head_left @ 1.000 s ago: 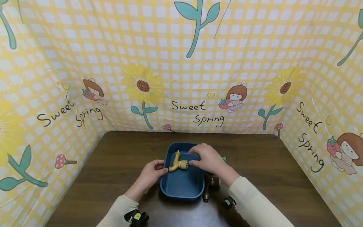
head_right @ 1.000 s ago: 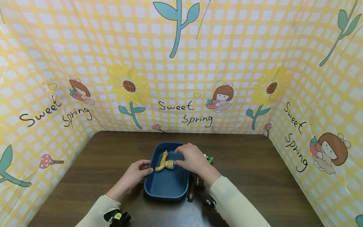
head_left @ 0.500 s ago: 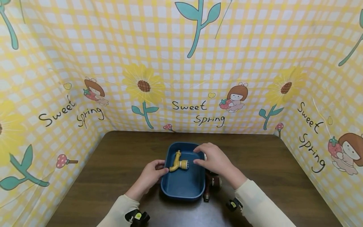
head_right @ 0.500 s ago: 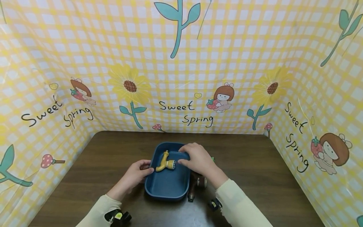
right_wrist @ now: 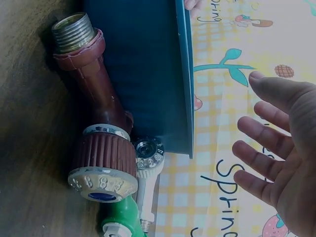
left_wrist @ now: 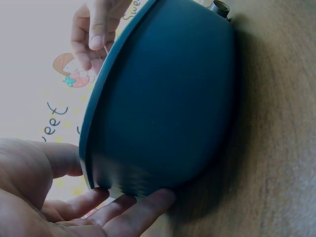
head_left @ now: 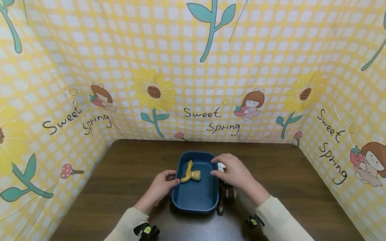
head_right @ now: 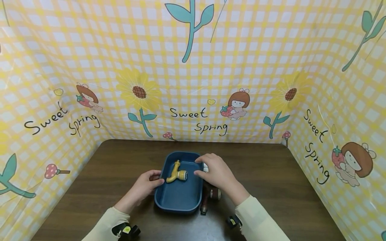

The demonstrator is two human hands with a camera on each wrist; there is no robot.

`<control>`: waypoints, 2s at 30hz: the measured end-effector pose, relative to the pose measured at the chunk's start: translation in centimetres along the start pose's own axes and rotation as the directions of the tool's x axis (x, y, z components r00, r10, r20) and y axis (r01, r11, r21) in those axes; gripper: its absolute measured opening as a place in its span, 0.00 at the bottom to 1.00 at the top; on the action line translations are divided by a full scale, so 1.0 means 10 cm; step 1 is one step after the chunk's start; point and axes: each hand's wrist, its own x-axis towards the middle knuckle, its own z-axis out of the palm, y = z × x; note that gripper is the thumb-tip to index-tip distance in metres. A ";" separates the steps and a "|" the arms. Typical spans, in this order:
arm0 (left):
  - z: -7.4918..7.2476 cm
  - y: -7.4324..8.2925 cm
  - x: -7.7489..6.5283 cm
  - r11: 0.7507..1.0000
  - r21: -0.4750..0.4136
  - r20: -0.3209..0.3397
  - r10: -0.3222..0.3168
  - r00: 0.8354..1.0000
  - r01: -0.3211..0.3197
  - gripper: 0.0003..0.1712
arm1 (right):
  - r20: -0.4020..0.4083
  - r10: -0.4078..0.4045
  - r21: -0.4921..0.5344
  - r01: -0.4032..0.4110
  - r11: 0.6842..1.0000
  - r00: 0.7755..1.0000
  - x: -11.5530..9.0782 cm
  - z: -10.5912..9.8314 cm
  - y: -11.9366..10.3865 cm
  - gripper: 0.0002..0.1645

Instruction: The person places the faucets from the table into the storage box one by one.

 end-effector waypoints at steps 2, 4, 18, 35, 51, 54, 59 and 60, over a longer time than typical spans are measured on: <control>0.00 -0.01 0.00 1.000 0.000 -0.001 0.004 1.000 -0.004 0.23 | -0.002 0.003 0.004 -0.003 1.000 1.000 -0.02 -0.01 0.01 0.23; 0.00 0.00 0.00 1.000 -0.001 -0.002 0.006 1.000 -0.006 0.23 | -0.005 -0.001 0.010 0.001 1.000 1.000 -0.04 -0.01 0.02 0.23; -0.01 -0.01 -0.01 1.000 0.006 -0.005 0.012 1.000 -0.012 0.24 | -0.044 -0.017 0.022 0.018 1.000 0.999 -0.18 -0.07 0.08 0.22; 0.00 0.02 -0.03 1.000 0.000 -0.001 0.004 1.000 -0.004 0.24 | -0.067 0.052 0.097 -0.046 0.994 0.996 -0.37 -0.11 0.13 0.24; -0.02 0.04 -0.03 1.000 0.002 0.002 0.011 1.000 -0.011 0.24 | -0.071 0.060 0.194 -0.045 0.980 0.996 -0.55 -0.05 0.32 0.24; -0.02 0.04 -0.04 1.000 0.002 0.005 0.012 1.000 -0.012 0.24 | -0.072 0.062 0.200 -0.047 0.979 0.995 -0.58 -0.05 0.34 0.25; -0.01 0.05 -0.05 1.000 -0.002 0.008 0.004 1.000 -0.004 0.24 | -0.062 0.082 0.221 -0.066 0.973 0.995 -0.62 -0.04 0.37 0.25; -0.01 0.05 -0.04 1.000 -0.001 0.008 0.004 1.000 -0.004 0.24 | -0.057 0.089 0.225 -0.074 0.972 0.994 -0.63 -0.04 0.38 0.25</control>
